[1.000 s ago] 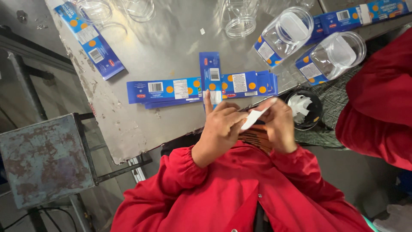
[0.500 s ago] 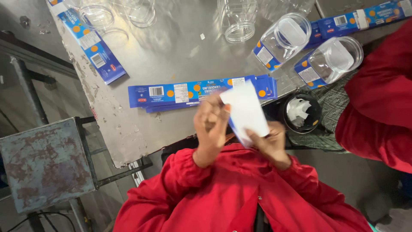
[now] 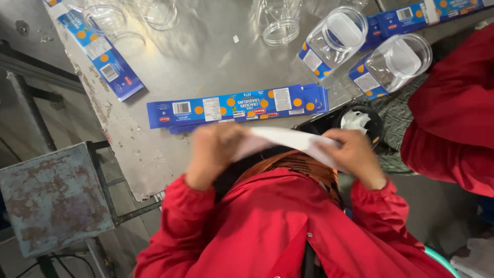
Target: The person applies adhesive labels to clear plastic containers, aligning each label and pressing it down by hand before placing the containers onto a table.
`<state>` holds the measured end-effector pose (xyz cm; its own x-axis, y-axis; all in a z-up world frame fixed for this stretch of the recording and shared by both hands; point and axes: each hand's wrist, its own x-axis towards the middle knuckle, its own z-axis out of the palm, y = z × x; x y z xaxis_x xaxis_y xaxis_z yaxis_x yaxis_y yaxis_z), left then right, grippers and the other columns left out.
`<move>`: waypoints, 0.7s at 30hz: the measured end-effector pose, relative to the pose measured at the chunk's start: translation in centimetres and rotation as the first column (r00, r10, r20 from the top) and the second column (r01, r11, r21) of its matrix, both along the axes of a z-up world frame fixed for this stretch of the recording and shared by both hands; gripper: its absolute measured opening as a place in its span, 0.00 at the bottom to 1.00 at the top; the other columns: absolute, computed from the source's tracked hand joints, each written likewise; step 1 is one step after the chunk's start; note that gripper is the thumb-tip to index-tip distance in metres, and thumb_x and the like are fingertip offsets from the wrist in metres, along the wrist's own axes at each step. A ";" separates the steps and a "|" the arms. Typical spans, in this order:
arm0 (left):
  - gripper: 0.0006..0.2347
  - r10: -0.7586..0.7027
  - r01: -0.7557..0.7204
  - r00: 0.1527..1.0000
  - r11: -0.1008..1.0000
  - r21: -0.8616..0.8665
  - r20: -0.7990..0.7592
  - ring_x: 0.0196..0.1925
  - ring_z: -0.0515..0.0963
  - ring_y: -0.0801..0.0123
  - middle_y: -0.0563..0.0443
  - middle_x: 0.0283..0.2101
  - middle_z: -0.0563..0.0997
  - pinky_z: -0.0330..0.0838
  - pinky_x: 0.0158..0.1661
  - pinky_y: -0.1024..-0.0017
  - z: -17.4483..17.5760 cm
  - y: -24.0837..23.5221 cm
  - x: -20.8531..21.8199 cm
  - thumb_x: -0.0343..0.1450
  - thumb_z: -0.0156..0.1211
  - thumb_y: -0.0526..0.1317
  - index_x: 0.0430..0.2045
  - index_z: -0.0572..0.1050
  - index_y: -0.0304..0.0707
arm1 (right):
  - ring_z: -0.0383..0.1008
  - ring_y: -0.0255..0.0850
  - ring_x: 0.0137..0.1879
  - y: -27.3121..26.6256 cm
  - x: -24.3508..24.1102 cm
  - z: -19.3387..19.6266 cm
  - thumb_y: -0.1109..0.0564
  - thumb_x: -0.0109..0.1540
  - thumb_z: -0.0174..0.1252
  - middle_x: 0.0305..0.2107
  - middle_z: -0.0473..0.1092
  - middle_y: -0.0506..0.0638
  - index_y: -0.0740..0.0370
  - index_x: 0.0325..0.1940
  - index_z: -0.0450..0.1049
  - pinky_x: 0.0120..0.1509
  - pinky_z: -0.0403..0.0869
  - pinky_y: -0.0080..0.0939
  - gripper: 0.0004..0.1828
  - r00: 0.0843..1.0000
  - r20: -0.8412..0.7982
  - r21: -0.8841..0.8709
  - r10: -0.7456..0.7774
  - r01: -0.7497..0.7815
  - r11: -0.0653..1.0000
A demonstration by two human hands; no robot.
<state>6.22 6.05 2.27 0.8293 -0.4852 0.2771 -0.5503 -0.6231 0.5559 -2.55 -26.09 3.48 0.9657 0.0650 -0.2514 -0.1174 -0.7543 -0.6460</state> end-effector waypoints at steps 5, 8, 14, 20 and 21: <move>0.05 0.222 -0.221 0.975 0.971 -0.086 -0.002 0.39 0.84 0.51 0.43 0.42 0.84 0.77 0.37 0.60 1.0 0.4 0.1 0.73 0.62 0.37 0.39 0.81 0.39 | 0.74 0.25 0.36 -0.9 -0.7 -0.9 0.61 0.66 0.63 0.31 0.77 0.43 0.65 0.41 0.80 0.41 0.72 0.29 0.04 0.939 0.201 0.477 -0.279 0.155 0.865; 0.12 -0.216 0.184 0.976 0.862 -0.473 -0.014 0.48 0.83 0.47 0.39 0.47 0.82 0.77 0.45 0.62 1.7 -3.1 -1.8 0.68 0.68 0.38 0.44 0.78 0.38 | 0.71 0.25 0.35 0.7 -0.9 -1.6 0.62 0.62 0.65 0.28 0.77 0.44 0.66 0.37 0.80 0.38 0.71 0.30 0.04 0.996 0.019 0.556 -0.089 0.063 0.829; 0.08 -0.410 0.158 0.844 0.807 -0.569 -0.347 0.38 0.84 0.52 0.45 0.40 0.84 0.77 0.40 0.65 0.3 -4.8 -2.9 0.69 0.68 0.32 0.41 0.81 0.39 | 0.72 0.32 0.31 5.0 -0.4 -0.7 0.61 0.59 0.70 0.27 0.77 0.49 0.66 0.35 0.80 0.35 0.69 0.32 0.07 0.947 0.270 0.374 -0.171 0.060 0.925; 0.05 -0.136 0.058 0.965 0.944 -0.324 -0.225 0.36 0.81 0.46 0.42 0.36 0.81 0.74 0.35 0.57 0.0 -6.1 -5.0 0.68 0.65 0.34 0.35 0.78 0.37 | 0.80 0.47 0.38 7.9 -0.4 0.4 0.57 0.60 0.65 0.36 0.78 0.56 0.66 0.45 0.79 0.42 0.77 0.41 0.13 0.847 0.527 -0.053 0.066 -0.044 0.998; 0.03 -0.075 0.026 0.974 0.974 -0.224 -0.213 0.36 0.80 0.44 0.42 0.36 0.80 0.73 0.35 0.53 -0.2 -6.4 -5.2 0.69 0.63 0.34 0.33 0.77 0.36 | 0.80 0.47 0.38 7.9 -0.4 0.0 0.57 0.60 0.65 0.36 0.78 0.56 0.66 0.45 0.79 0.42 0.77 0.41 0.13 0.847 0.527 -0.054 0.065 -0.043 0.998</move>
